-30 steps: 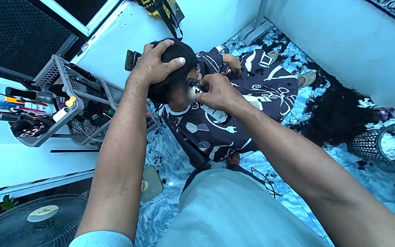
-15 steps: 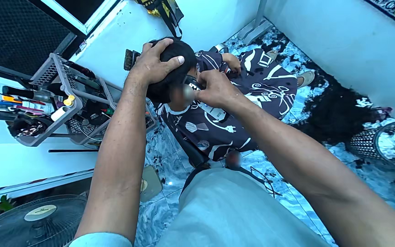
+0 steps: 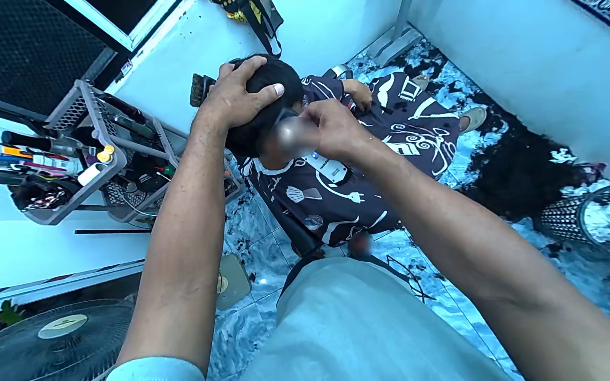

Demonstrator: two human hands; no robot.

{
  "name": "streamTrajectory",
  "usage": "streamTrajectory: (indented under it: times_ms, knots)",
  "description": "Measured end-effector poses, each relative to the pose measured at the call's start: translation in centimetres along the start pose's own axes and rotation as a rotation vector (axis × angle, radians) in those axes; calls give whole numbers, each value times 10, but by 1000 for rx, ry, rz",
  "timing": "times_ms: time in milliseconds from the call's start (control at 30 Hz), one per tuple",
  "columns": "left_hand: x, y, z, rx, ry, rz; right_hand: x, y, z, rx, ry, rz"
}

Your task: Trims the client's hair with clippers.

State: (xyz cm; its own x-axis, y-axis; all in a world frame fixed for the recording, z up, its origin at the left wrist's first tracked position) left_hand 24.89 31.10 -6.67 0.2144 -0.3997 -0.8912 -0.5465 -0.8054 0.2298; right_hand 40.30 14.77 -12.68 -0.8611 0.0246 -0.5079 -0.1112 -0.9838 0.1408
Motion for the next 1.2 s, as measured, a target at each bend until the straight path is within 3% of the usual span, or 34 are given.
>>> streamTrajectory:
  times_ms: [67,200,300,433,633,967,1100,1200]
  knots:
    - [0,-1,0,8,-4,-3,-2,3,1,37,94,29]
    - [1,-1,2,10,2,-10,-2,-1,1,22,-89,1]
    - [-1,0,2,16,9,-30,-2,-2,3,40,-53,20]
    - [0,6,1,17,9,-33,-2,-1,2,78,-306,62]
    - [-4,10,1,31,43,30,7,3,-34,133,-23,105]
    - [-4,13,1,21,59,25,16,11,-27,190,-435,105]
    - [-4,12,2,17,60,28,17,11,-26,193,-334,86]
    - [-3,11,5,23,59,23,16,13,-24,163,-407,77]
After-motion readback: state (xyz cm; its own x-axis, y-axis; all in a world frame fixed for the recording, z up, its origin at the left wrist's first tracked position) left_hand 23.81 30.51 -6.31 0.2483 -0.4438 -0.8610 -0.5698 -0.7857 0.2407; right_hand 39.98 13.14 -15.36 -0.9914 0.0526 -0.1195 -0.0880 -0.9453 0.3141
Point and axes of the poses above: each hand's wrist, its own y-axis away from the middle knuckle, its own x-axis out of the palm, z = x × y, the point moved 2 cm from there along -y, towards the middle knuckle, and after that the axes turned 9 degrees about y, right-handed, at the moved point
